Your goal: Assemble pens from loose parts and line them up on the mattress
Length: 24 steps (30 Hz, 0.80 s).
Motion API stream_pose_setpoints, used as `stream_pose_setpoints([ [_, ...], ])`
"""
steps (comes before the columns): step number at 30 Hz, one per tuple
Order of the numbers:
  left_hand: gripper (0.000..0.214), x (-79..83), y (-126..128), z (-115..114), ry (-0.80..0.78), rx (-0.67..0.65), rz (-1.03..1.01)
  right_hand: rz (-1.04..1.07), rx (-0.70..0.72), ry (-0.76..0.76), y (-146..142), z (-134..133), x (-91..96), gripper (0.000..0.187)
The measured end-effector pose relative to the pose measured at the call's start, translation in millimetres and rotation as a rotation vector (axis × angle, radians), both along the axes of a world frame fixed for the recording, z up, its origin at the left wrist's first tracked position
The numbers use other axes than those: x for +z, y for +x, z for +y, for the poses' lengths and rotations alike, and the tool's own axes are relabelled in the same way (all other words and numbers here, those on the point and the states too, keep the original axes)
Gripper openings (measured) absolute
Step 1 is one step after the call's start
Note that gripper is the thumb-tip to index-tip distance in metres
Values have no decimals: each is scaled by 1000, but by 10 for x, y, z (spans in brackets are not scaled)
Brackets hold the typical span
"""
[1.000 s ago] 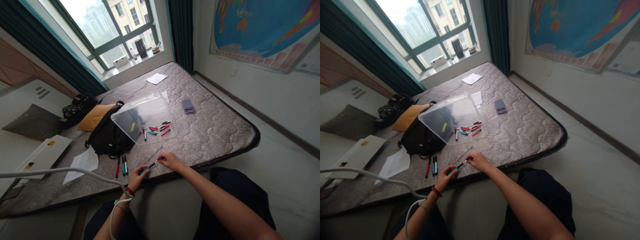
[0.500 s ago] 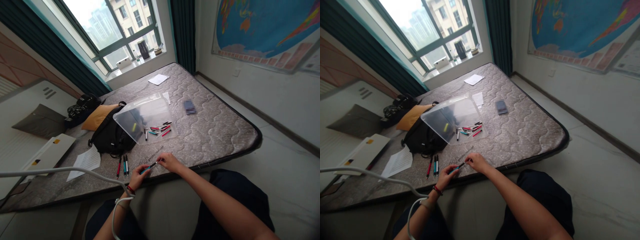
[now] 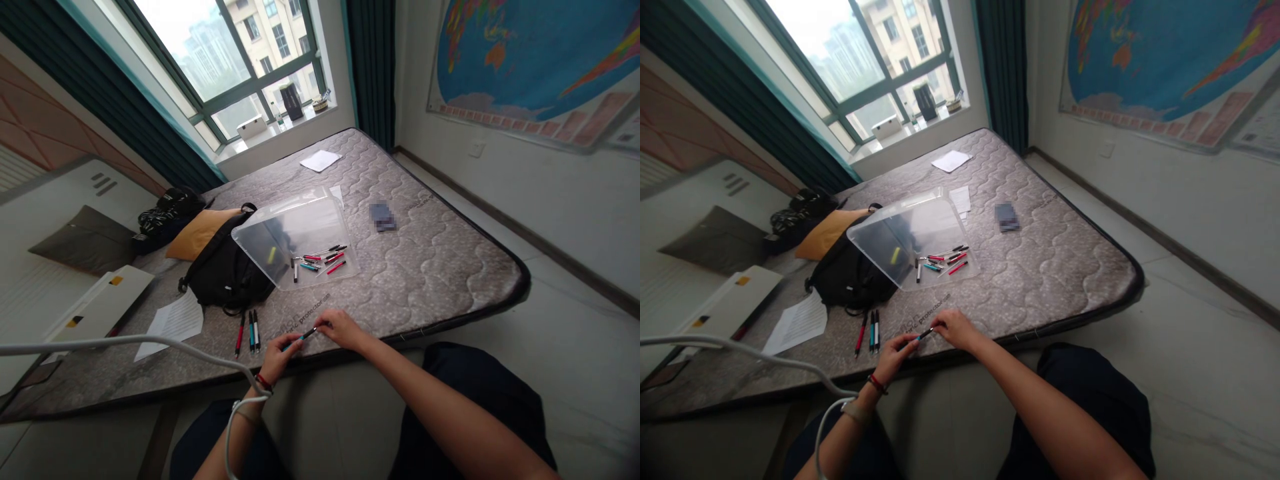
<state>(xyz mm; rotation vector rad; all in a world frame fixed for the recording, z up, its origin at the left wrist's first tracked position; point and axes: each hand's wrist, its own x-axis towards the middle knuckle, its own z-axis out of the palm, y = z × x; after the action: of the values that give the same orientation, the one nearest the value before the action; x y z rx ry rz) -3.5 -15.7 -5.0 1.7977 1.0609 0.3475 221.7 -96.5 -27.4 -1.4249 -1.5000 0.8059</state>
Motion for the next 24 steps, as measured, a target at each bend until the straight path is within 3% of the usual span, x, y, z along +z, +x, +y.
stream_pose_setpoints([
  [8, 42, -72, -38, 16, -71, 12, -4, 25, -7, 3, -21, -21, 15, 15],
  [17, 44, 51, 27, 6, 21, -53, 12, 17, -14, -32, -62, -5, -14, 15],
  [24, 41, -7, -6, 17, -32, -41, 11, -51, -5, -21, -79, -36, -8, 12],
])
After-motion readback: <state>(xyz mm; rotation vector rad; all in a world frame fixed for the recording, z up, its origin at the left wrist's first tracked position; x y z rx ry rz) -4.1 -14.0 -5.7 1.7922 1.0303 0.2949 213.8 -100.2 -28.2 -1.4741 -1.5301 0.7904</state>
